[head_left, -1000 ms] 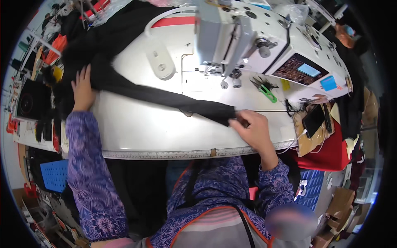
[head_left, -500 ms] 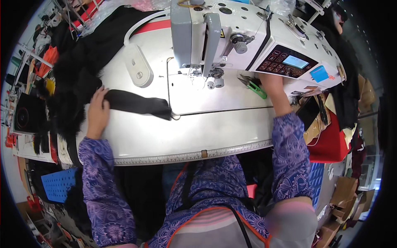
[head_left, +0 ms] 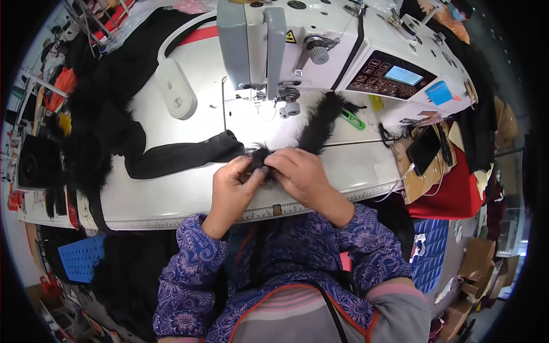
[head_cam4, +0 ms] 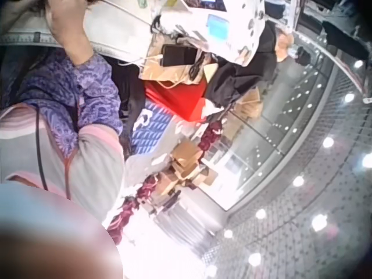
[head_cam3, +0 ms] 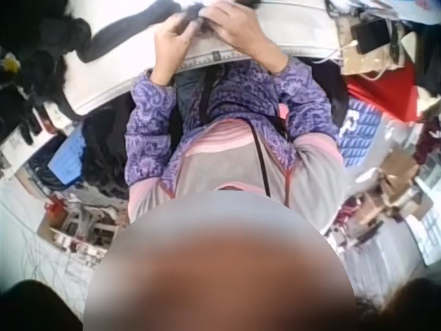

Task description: Sewing pieces of black faux fur using an industrial sewing machine.

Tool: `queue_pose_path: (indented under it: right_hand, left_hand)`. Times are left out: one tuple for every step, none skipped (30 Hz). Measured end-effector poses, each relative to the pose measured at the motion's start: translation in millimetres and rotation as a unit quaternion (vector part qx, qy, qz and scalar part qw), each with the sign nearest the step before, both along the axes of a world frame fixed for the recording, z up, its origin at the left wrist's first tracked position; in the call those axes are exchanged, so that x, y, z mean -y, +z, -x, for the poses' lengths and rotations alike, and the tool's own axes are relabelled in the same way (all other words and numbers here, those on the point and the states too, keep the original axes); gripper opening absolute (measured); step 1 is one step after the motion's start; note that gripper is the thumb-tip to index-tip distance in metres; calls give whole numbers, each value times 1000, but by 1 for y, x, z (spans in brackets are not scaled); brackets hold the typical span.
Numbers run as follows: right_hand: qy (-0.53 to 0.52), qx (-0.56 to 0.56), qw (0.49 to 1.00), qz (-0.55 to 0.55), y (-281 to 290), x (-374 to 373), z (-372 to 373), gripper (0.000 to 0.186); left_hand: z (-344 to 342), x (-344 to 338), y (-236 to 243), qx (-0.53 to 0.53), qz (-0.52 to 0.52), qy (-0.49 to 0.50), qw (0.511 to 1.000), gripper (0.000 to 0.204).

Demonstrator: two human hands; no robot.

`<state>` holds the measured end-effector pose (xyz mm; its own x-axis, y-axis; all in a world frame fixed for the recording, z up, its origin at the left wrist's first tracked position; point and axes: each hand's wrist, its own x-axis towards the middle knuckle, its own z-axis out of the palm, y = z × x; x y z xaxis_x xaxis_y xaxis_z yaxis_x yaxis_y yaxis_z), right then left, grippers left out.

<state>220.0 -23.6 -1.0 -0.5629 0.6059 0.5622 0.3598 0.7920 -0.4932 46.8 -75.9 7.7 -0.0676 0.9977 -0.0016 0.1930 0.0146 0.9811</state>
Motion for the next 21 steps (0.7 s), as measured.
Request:
queue_pose_path:
  right_hand:
    - [-12, -14, 1000, 12, -3, 3, 4, 30]
    - [-24, -31, 999, 27, -5, 6, 7, 30]
    - [-34, -58, 997, 31, -5, 8, 8, 29]
    - [-40, -57, 997, 39, -5, 9, 8, 30]
    - [-43, -66, 996, 38, -5, 10, 7, 30]
    - [-41, -61, 997, 39, -4, 11, 5, 30]
    - [-35, -50, 997, 52, -3, 11, 0, 33]
    - [-24, -22, 997, 69, -1, 12, -9, 35]
    - [-16, -1, 996, 84, 0, 12, -17, 38]
    - [-17, -1, 998, 67, 1, 13, -24, 31]
    - [-19, 7, 995, 101, 3, 16, -32, 29]
    - [-26, 7, 991, 131, 5, 19, -39, 27]
    - [-34, 11, 985, 168, 7, 22, -46, 26]
    - [-38, -9, 966, 254, 11, 25, -53, 16]
    - [-30, -81, 932, 351, 15, 29, -59, 15]
    - [-25, -137, 875, 463, 20, 32, -64, 14]
    - [-19, -190, 802, 566, 25, 33, -70, 13]
    - [24, -266, 767, 583, 27, 33, -71, 14]
    - [69, -338, 724, 597, 30, 32, -73, 16]
    - [71, -405, 712, 569, 29, 36, -70, 16]
    - [70, -454, 699, 548, 27, 37, -68, 17]
  left_hand:
    - [0, -2, -5, 10, -41, 1, 999, 18]
    - [0, -3, -10, 13, -63, 14, 998, 17]
    - [2, -4, -14, 12, -74, 15, 997, 16]
    - [4, -5, -17, 32, -76, 50, 995, 15]
    - [6, -6, -19, 48, -68, 74, 994, 15]
    - [8, -9, -20, 60, -46, 105, 992, 14]
    - [10, -11, -21, 153, -69, 133, 977, 16]
    - [15, -15, -21, 253, -69, 131, 956, 17]
    - [22, -20, -20, 347, -62, 135, 926, 18]
    - [24, -19, -19, 404, -63, 152, 900, 19]
    - [31, -22, -16, 442, -67, 179, 877, 20]
    - [36, -23, -13, 449, -68, 192, 870, 20]
    - [39, -24, -11, 458, -72, 188, 866, 20]
    - [42, -23, -7, 428, -80, 136, 890, 21]
    - [44, -22, -3, 392, -64, 99, 912, 22]
    - [38, -20, -1, 274, -9, 158, 949, 19]
    - [35, -18, 1, 108, 20, 160, 981, 17]
    - [25, -21, 1, 45, -120, 94, 987, 11]
    - [16, -24, 1, -34, -217, 37, 975, 8]
    - [11, -25, 1, -79, -226, -6, 971, 12]
    - [6, -29, 1, -129, -221, -50, 965, 19]
